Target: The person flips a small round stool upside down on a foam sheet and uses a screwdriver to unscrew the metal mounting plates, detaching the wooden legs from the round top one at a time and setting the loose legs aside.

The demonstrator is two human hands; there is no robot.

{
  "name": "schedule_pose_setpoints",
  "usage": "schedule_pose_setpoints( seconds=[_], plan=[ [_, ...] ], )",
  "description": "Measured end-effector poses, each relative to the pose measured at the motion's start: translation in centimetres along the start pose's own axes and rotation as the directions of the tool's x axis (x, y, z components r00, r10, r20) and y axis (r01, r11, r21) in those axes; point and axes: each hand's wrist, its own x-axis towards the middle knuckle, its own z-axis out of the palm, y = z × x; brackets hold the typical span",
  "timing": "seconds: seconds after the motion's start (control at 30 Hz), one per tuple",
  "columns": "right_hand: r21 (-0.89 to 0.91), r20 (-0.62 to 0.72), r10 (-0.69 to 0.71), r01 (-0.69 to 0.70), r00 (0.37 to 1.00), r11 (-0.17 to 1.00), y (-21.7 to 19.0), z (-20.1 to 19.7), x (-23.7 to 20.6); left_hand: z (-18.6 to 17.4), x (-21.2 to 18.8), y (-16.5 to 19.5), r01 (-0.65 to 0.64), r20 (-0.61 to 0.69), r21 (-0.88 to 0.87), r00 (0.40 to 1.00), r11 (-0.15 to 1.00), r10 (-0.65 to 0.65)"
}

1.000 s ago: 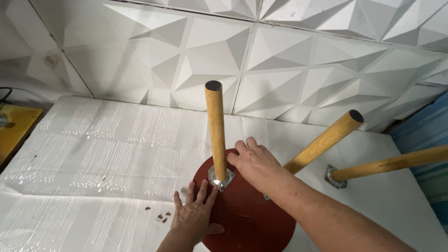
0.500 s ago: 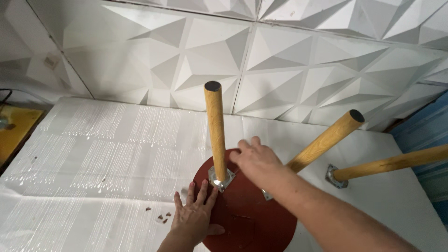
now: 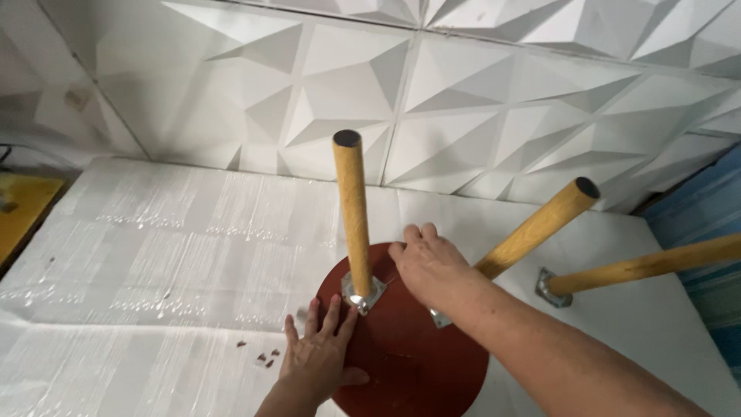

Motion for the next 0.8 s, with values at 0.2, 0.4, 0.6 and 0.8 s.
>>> schedule_pose_setpoints(
  seconds=[0.2,0.4,0.6,0.8],
  plan=[
    [-0.097,0.178,-0.079,0.097,0.981,0.991,-0.6,-0.3,-0.5,0.0,0.3,0.0,0.002,0.003,-0.004,1.0,1.0,-0.002],
    [0.006,0.075,0.15,-0.15,0.986,0.989,-0.4,-1.8,-1.0,-0.1,0.0,0.0,0.004,-0.009,0.01,1.0,1.0,-0.004],
    [0.224,0.568,0.33,-0.528,0.754,0.819,0.6,2.0,-5.3,1.7,1.7,-0.3,-0.002,0.054,0.054,0.999,0.999,-0.001],
    [0.624,0.739,0.271,-0.778,0.617,0.073,-1.9,9.7,-8.9,3.6,3.5,1.6,-0.254,-0.374,0.329,0.849,0.909,0.373]
  ],
)
